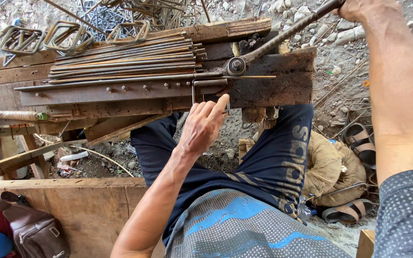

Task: The person sits on the ground and uses a manual bending machine to shape metal rods into rectangular frames. They insert a rod, rotate a crank to bend it around a pin, and then remove the finished frame.

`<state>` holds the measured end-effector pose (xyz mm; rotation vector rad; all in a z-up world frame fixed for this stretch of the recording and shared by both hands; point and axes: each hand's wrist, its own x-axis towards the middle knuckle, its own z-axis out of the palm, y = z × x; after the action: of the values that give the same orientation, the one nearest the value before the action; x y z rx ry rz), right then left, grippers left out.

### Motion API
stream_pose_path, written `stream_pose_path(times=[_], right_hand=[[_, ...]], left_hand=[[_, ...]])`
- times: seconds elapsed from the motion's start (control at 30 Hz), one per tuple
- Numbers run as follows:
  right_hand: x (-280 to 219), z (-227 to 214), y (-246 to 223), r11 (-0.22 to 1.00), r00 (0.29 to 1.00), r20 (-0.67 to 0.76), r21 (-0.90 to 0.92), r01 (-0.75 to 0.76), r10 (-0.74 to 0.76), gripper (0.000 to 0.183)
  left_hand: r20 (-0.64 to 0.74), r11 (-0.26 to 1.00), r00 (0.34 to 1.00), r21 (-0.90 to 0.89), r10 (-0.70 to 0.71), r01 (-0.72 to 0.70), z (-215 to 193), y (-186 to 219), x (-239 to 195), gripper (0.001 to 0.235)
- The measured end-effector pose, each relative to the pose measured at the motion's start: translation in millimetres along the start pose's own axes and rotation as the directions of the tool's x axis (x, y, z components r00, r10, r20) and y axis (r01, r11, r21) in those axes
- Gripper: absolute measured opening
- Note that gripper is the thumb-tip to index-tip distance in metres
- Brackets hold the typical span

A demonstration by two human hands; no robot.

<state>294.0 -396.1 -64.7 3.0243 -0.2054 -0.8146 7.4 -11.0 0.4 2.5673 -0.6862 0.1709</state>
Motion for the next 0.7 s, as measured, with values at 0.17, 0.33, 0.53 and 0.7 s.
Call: stream_pose_path(times=[0.17,0.33,0.53,0.7], right_hand=[[10,7,4,0.998,0.998,0.015,-0.019,0.06,-0.059,0.059],[20,19,12,0.926,0.974,-0.075,-0.332,0.179,-0.215,0.054],[-68,-14,8,0.904,0.987,-0.081,-0.417,0.09,-0.136,0.045],[-122,35,50,0.904,0.996,-0.091,-0.426,-0.029,-0.011,0.074]], left_hand=[[0.036,0.995,0.999,0.096,-0.036,0.032,2,5,7,0.007],[0.053,0.999,0.998,0.003,-0.042,0.042,6,-1,2,0.008],[0.055,0.989,0.994,-0.115,-0.09,0.096,10,-3,2,0.01],[0.05,0.978,0.993,-0.177,-0.103,0.111,11,-7,7,0.018]])
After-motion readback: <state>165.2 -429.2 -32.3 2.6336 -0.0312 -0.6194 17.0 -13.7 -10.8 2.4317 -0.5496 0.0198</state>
